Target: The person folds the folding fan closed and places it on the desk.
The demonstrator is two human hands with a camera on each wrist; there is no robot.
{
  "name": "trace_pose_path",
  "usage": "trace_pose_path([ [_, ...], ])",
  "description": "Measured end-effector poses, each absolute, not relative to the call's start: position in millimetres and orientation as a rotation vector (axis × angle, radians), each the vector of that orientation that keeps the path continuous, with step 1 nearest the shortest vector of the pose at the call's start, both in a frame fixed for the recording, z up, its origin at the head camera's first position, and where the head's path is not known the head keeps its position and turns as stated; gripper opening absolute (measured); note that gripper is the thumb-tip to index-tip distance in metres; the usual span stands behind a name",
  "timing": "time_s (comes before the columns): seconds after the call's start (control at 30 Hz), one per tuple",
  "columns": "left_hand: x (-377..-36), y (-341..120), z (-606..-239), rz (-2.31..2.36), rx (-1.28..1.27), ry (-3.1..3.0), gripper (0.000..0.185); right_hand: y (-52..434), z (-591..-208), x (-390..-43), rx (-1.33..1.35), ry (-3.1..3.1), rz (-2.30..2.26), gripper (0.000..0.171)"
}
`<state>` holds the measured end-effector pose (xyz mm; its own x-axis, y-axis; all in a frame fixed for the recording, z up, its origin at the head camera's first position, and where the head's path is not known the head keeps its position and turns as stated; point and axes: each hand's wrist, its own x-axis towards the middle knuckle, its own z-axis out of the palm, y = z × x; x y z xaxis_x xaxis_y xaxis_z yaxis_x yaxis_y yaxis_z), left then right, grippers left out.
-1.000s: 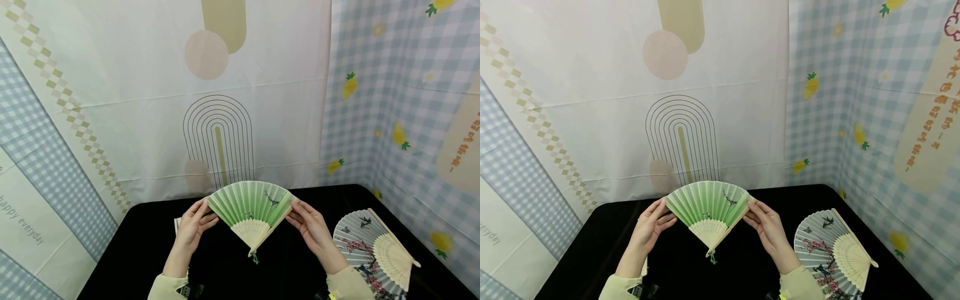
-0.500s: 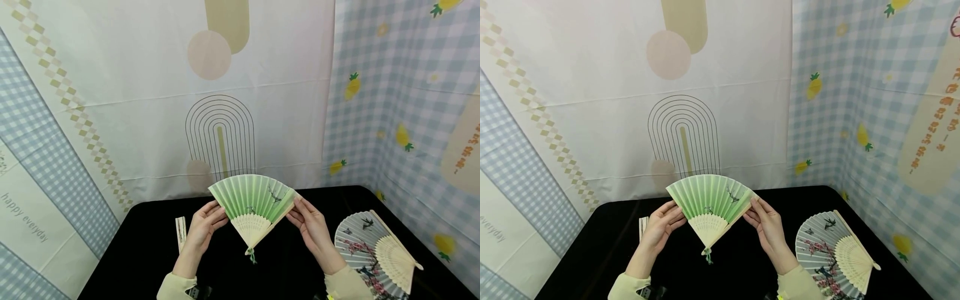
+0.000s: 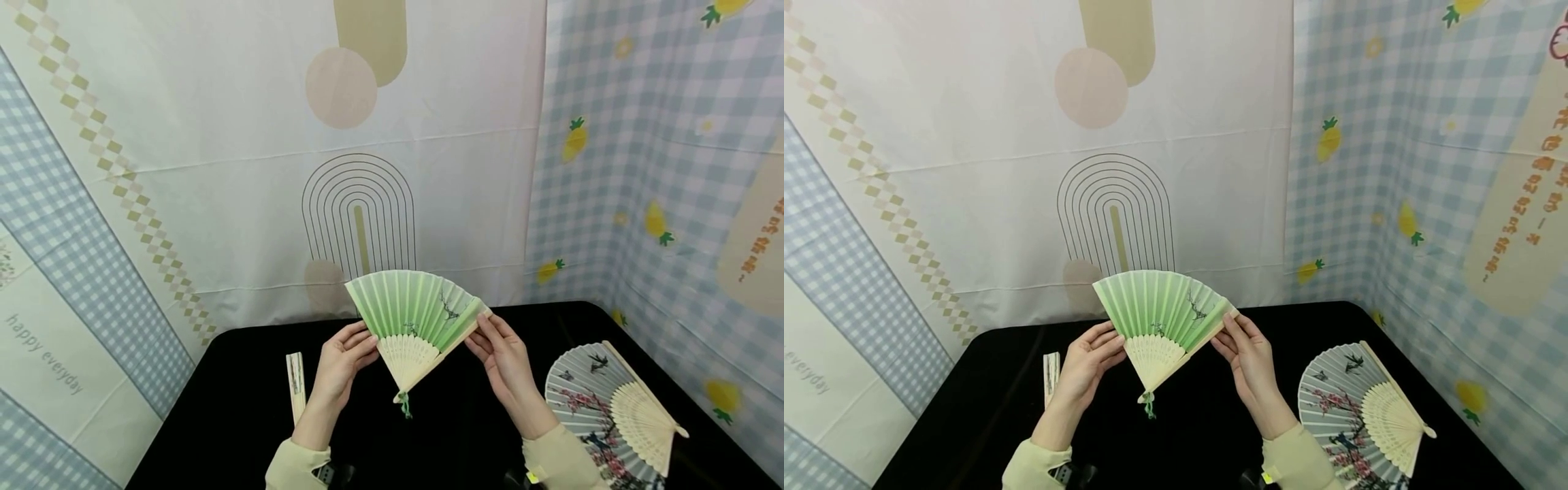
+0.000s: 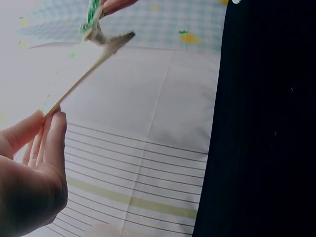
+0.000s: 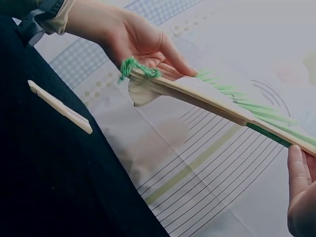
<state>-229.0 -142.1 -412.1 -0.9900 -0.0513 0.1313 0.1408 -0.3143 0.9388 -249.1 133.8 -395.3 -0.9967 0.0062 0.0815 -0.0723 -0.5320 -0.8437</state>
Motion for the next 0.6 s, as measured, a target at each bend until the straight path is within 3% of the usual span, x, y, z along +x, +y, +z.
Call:
trace_pose_path([
  [0.33, -232, -139, -406, -2.453, -0.081, -1.641, 0.044, 123, -399, -247, 0.19, -1.603, 2.693, 0.014],
  [0.6, -230, -137, -407, -2.505, -0.064, -1.599, 0.042, 116, -405, -241, 0.198, -1.74, 2.636, 0.037],
])
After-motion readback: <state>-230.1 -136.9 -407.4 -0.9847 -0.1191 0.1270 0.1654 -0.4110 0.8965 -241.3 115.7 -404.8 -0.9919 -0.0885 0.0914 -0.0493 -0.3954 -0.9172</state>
